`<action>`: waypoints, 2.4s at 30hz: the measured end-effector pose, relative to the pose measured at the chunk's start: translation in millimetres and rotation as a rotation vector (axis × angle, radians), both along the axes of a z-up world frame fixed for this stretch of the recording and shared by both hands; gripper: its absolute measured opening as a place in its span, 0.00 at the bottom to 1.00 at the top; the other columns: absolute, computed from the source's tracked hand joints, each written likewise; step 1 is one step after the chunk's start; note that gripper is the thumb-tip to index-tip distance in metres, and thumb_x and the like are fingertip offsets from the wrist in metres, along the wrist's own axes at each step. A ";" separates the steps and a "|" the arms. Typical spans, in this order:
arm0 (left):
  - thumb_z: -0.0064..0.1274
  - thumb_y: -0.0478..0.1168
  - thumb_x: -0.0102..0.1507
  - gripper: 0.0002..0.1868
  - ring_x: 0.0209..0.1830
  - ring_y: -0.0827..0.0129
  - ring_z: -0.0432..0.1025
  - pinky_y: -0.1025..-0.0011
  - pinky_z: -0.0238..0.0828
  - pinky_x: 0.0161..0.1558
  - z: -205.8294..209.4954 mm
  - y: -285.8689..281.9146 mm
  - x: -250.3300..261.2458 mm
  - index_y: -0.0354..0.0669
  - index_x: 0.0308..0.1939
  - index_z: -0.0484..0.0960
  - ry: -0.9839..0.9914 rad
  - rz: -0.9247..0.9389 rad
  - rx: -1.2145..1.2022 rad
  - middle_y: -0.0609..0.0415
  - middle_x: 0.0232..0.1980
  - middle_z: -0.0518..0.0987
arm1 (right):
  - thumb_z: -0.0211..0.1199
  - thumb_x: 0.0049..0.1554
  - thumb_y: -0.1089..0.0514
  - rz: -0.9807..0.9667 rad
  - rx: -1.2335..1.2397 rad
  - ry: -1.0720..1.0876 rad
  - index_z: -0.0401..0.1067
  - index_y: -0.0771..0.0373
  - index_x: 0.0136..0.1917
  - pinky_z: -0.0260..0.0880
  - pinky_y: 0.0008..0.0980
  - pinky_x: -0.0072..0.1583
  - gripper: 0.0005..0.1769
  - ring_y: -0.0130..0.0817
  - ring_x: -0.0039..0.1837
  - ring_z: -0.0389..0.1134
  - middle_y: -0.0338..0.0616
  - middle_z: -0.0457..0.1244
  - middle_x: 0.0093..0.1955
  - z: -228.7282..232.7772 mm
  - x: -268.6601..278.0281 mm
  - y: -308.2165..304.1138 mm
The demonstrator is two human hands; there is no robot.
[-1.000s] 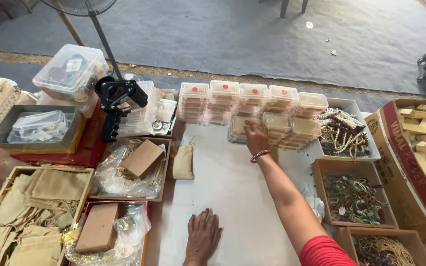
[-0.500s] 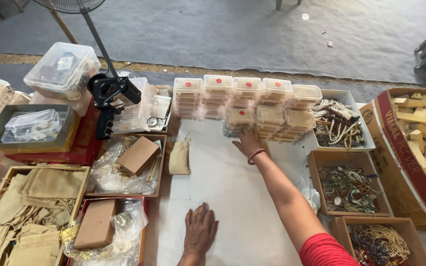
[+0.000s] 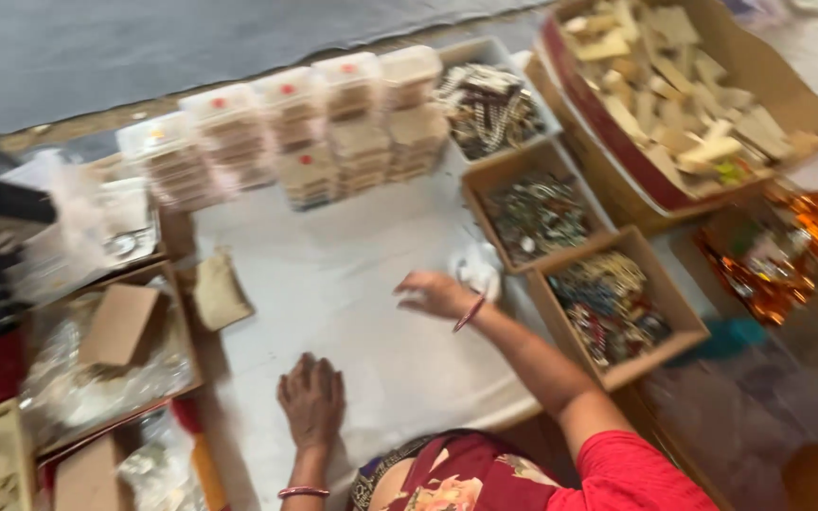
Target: The person wipes a red beaded necklace with a white cloth on a table. They then place the necklace into a small plastic container and put the container into a small cloth pouch. The person also wipes the outside of the plastic container with the cloth.
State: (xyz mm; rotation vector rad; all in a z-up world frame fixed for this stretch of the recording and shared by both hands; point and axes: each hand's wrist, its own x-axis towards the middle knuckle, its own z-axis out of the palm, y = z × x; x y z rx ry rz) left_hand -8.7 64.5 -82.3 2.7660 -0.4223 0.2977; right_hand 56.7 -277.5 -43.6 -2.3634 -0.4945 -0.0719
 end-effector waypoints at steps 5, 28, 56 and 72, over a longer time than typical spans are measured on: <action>0.46 0.56 0.68 0.24 0.73 0.57 0.62 0.52 0.46 0.77 2.3 -1.5 -4.7 0.47 0.60 0.79 0.010 0.004 0.030 0.44 0.70 0.71 | 0.69 0.58 0.56 -0.443 -0.016 -0.174 0.78 0.60 0.56 0.76 0.35 0.55 0.13 0.38 0.53 0.74 0.47 0.71 0.53 76.2 -56.2 -158.7; 0.47 0.58 0.66 0.24 0.72 0.63 0.63 0.54 0.45 0.78 -3.7 -3.1 -0.5 0.51 0.60 0.79 0.012 0.072 0.108 0.52 0.68 0.72 | 0.67 0.59 0.49 -0.854 -0.314 0.377 0.83 0.43 0.53 0.64 0.45 0.68 0.10 0.40 0.64 0.66 0.43 0.65 0.62 40.9 -12.1 -260.8; 0.51 0.56 0.65 0.24 0.71 0.62 0.63 0.54 0.48 0.77 -0.2 -2.1 -6.4 0.49 0.59 0.78 -0.053 0.061 0.046 0.52 0.68 0.73 | 0.56 0.64 0.61 -0.727 0.670 -0.016 0.71 0.62 0.51 0.79 0.26 0.44 0.04 0.25 0.39 0.71 0.41 0.68 0.40 318.3 -13.1 -255.7; 0.58 0.53 0.61 0.24 0.69 0.54 0.63 0.47 0.48 0.74 -16.6 24.3 7.6 0.47 0.57 0.79 0.105 -0.062 -0.080 0.47 0.68 0.71 | 0.62 0.62 0.56 -0.304 0.704 0.730 0.69 0.64 0.51 0.80 0.35 0.46 0.09 0.32 0.43 0.73 0.44 0.69 0.43 200.6 2.6 -28.5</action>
